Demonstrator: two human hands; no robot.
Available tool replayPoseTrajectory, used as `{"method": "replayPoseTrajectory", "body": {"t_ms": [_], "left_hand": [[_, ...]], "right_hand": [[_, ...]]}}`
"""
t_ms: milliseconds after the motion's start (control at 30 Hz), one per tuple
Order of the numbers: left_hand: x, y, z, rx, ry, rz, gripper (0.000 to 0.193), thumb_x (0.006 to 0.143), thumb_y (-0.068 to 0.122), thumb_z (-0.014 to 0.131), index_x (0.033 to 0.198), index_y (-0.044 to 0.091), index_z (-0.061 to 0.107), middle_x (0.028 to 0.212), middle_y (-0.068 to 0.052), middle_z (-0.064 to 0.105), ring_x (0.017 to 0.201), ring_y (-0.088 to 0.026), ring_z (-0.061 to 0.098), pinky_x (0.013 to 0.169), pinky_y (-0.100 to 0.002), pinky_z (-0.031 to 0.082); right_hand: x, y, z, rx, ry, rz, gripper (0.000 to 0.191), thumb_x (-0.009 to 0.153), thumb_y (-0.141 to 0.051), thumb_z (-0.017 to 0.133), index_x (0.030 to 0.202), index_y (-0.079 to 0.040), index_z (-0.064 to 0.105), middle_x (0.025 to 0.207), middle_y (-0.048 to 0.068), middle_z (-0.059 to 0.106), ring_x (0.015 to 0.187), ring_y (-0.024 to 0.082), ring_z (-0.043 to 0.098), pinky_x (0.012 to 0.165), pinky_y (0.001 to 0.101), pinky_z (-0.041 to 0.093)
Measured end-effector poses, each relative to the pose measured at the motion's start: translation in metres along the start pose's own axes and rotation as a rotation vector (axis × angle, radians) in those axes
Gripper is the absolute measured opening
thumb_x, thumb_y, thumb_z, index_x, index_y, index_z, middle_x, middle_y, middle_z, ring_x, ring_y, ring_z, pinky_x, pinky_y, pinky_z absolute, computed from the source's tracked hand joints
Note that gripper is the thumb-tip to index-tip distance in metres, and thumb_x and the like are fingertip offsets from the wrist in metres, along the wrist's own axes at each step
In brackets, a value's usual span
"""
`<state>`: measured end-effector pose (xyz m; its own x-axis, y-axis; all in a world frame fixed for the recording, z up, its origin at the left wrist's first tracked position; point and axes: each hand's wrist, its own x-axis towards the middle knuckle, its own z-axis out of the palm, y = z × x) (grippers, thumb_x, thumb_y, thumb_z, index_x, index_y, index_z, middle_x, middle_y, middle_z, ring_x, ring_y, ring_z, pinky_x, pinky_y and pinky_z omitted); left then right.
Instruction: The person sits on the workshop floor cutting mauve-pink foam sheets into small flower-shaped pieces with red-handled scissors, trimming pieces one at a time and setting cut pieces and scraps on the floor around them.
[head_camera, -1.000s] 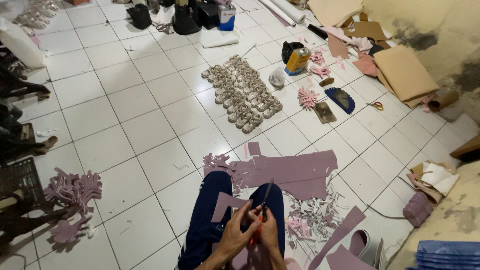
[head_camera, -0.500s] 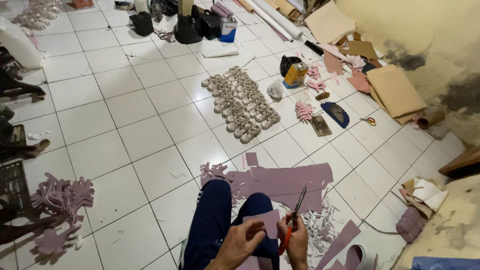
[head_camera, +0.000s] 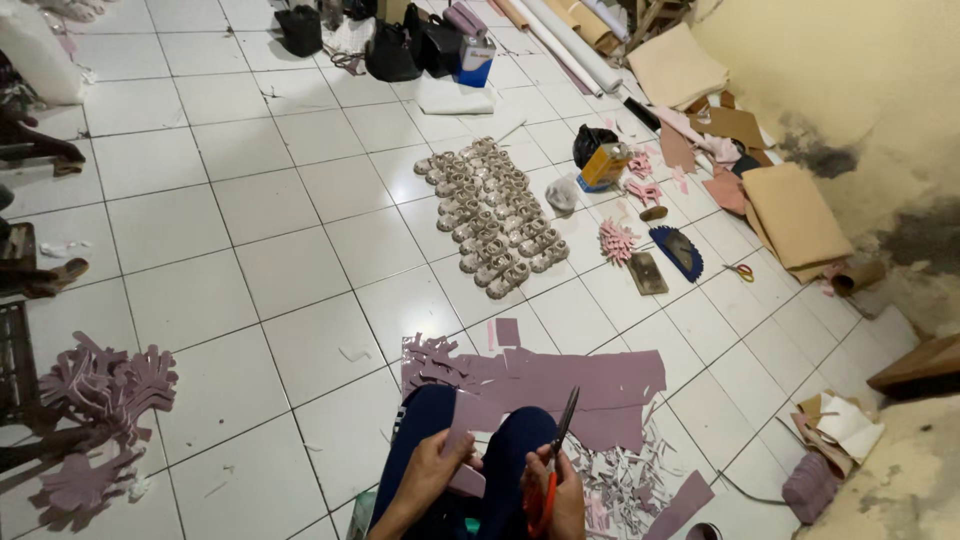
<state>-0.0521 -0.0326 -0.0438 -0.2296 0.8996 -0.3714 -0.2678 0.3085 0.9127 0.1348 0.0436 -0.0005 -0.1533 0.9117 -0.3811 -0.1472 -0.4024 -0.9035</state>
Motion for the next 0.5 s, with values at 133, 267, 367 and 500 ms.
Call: {"method": "replayPoseTrajectory", "body": {"t_ms": [133, 267, 367, 500], "left_hand": [[0.011, -0.002, -0.009, -0.318, 0.016, -0.058, 0.034, 0.09, 0.026, 0.069, 0.118, 0.008, 0.067, 0.098, -0.006, 0.077, 0.086, -0.013, 0.074, 0.074, -0.03, 0.064], [0.025, 0.002, -0.011, -0.461, 0.058, -0.014, 0.034, 0.09, 0.012, 0.074, 0.12, -0.001, 0.065, 0.101, -0.012, 0.072, 0.083, -0.016, 0.07, 0.08, -0.033, 0.067], [0.039, 0.021, -0.019, -0.471, 0.133, 0.119, 0.03, 0.09, 0.009, 0.07, 0.115, -0.006, 0.063, 0.101, -0.015, 0.072, 0.082, -0.02, 0.076, 0.078, -0.032, 0.065], [0.05, 0.07, -0.023, -0.481, 0.165, 0.284, 0.03, 0.093, 0.009, 0.068, 0.118, -0.007, 0.061, 0.102, -0.02, 0.072, 0.085, -0.02, 0.076, 0.081, -0.031, 0.065]], "right_hand": [[0.002, 0.014, 0.017, -0.093, -0.002, 0.076, 0.028, 0.082, -0.004, 0.079, 0.103, -0.005, 0.06, 0.065, 0.006, 0.06, 0.048, 0.015, 0.056, 0.042, 0.028, 0.042], [0.001, 0.025, 0.036, -0.172, 0.032, 0.16, 0.032, 0.083, -0.008, 0.08, 0.11, -0.002, 0.065, 0.066, 0.004, 0.062, 0.045, 0.01, 0.047, 0.04, 0.026, 0.034], [-0.003, 0.021, 0.05, -0.12, -0.054, 0.124, 0.037, 0.084, -0.01, 0.081, 0.116, -0.002, 0.065, 0.065, 0.002, 0.058, 0.043, 0.006, 0.044, 0.039, 0.0241, 0.033], [-0.003, 0.005, 0.061, -0.058, -0.149, 0.0, 0.037, 0.085, -0.01, 0.08, 0.117, 0.001, 0.063, 0.064, 0.003, 0.056, 0.042, 0.006, 0.045, 0.039, 0.0238, 0.036]]}}
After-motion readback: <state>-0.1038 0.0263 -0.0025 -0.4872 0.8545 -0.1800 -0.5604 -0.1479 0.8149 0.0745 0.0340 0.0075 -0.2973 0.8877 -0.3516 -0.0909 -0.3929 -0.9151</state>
